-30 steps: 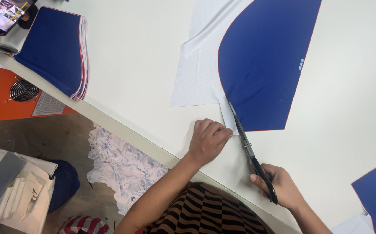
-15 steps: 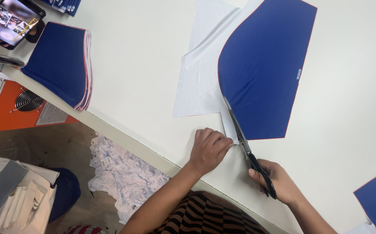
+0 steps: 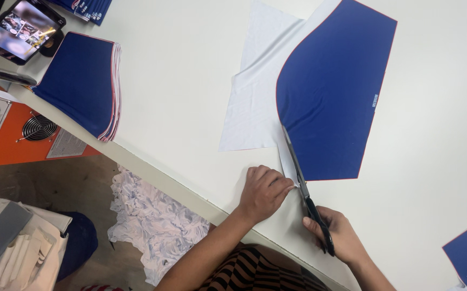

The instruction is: The person uses shears to cut blue fabric pieces along a white paper pattern on a white worktable. They repeatedly trim the edges, flip the fabric, and reposition it to complete the cut. Finished pieces are stacked on the table.

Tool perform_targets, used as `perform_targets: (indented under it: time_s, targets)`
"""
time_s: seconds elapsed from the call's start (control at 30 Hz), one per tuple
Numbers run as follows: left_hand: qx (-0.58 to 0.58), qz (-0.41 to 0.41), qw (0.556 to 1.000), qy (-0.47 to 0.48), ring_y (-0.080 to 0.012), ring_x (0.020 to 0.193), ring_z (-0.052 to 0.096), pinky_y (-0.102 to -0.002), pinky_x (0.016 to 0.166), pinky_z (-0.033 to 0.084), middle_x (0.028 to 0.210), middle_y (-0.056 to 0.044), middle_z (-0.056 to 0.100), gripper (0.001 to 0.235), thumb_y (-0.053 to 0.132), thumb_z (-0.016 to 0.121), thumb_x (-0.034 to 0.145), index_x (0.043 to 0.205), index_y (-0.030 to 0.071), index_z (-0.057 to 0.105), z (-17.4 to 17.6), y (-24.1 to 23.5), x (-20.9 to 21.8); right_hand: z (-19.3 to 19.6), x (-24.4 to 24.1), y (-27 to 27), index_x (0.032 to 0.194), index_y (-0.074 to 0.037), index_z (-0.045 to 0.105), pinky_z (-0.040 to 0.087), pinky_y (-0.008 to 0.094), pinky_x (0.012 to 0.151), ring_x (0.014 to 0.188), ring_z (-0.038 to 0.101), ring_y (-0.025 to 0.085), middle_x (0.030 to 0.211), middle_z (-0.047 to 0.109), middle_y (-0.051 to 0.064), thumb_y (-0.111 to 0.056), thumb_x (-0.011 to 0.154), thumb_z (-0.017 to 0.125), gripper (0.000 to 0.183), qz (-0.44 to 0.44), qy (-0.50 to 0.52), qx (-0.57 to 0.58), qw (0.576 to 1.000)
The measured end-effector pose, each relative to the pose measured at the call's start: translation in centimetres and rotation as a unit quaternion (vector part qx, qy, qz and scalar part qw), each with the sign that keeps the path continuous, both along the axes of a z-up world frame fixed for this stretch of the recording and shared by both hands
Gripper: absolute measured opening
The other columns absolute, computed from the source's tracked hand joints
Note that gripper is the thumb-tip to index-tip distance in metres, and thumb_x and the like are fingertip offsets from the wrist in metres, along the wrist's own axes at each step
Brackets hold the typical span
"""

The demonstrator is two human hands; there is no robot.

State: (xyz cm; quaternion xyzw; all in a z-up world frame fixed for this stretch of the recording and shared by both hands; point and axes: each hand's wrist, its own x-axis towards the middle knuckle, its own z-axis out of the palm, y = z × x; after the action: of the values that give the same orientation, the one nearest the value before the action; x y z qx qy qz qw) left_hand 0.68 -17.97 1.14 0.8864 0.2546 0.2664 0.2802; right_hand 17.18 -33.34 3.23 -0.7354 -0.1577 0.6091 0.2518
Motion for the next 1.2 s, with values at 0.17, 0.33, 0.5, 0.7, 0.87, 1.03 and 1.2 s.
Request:
perform_targets:
  time_s: [0.17, 0.33, 0.5, 0.7, 0.87, 1.03, 1.2]
  targets:
    - [-0.023, -0.004, 0.999, -0.023, -0.0168, 0.091, 0.054, -0.036, 0.084, 0.037, 0.091, 0.004, 0.062, 0.008, 0.024, 0.072, 0.098, 0.098, 0.016, 0.072, 0.0, 0.1, -0.2, 0.2, -0.3, 1.5, 0.082, 0.0, 0.07, 0.041, 0.03, 0.04, 0.042, 0.054, 0.014, 0.053, 0.054, 0.003, -0.047, 0.081, 0.075, 0.048, -0.006, -0.007, 0.019, 1.0]
    - [-0.031, -0.009, 0.999, -0.039, -0.0173, 0.09, 0.053, -0.036, 0.083, 0.036, 0.09, 0.004, 0.062, 0.011, 0.026, 0.07, 0.099, 0.098, 0.015, 0.072, 0.0, 0.3, -0.8, 0.5, -1.0, 3.0, 0.077, -0.001, 0.068, 0.042, 0.03, 0.04, 0.042, 0.055, 0.014, 0.052, 0.054, 0.002, -0.049, 0.081, 0.075, 0.048, -0.016, -0.033, 0.028, 0.999]
    - [-0.039, -0.024, 0.998, -0.033, -0.017, 0.091, 0.053, -0.037, 0.084, 0.036, 0.09, 0.004, 0.061, 0.008, 0.024, 0.071, 0.098, 0.096, 0.016, 0.072, -0.2, 0.3, -0.8, 0.8, -1.5, 3.6, 0.071, -0.001, 0.067, 0.041, 0.032, 0.04, 0.041, 0.056, 0.017, 0.049, 0.055, 0.007, -0.048, 0.078, 0.078, 0.049, -0.011, -0.075, -0.009, 0.997]
    - [-0.033, -0.009, 0.999, -0.014, -0.0241, 0.1, 0.055, -0.041, 0.091, 0.04, 0.102, -0.005, 0.06, 0.013, 0.023, 0.073, 0.093, 0.1, 0.012, 0.069, 0.6, 3.3, -1.8, 0.9, -2.8, 3.8, 0.077, 0.0, 0.071, 0.042, 0.031, 0.039, 0.041, 0.057, 0.016, 0.049, 0.056, 0.006, -0.05, 0.078, 0.077, 0.05, -0.026, -0.052, -0.002, 0.998]
    - [0.099, 0.046, 0.994, 0.028, -0.0311, 0.118, 0.055, -0.047, 0.1, 0.039, 0.122, -0.011, 0.061, 0.026, 0.024, 0.073, 0.09, 0.113, 0.012, 0.071, 0.9, 9.0, -3.5, 0.9, -4.2, 4.4, 0.083, 0.0, 0.072, 0.039, 0.031, 0.038, 0.039, 0.053, 0.018, 0.049, 0.052, 0.005, -0.052, 0.079, 0.074, 0.052, -0.091, -0.017, 0.014, 0.996]
    - [0.076, 0.022, 0.993, 0.089, -0.0301, 0.122, 0.052, -0.051, 0.101, 0.035, 0.125, -0.011, 0.06, 0.029, 0.027, 0.072, 0.09, 0.115, 0.015, 0.072, 0.5, 11.1, -5.0, 0.3, -4.9, 6.7, 0.082, 0.004, 0.068, 0.041, 0.031, 0.037, 0.04, 0.056, 0.017, 0.05, 0.052, 0.004, -0.052, 0.08, 0.075, 0.057, -0.116, -0.025, 0.034, 0.992]
    - [0.052, 0.007, 0.994, 0.096, -0.0288, 0.124, 0.051, -0.051, 0.101, 0.031, 0.127, -0.011, 0.06, 0.027, 0.028, 0.071, 0.091, 0.115, 0.016, 0.074, 0.3, 11.2, -5.2, 1.1, -5.7, 8.1, 0.082, 0.002, 0.073, 0.039, 0.031, 0.037, 0.039, 0.055, 0.018, 0.048, 0.054, 0.006, -0.048, 0.08, 0.076, 0.05, -0.118, -0.063, -0.002, 0.991]
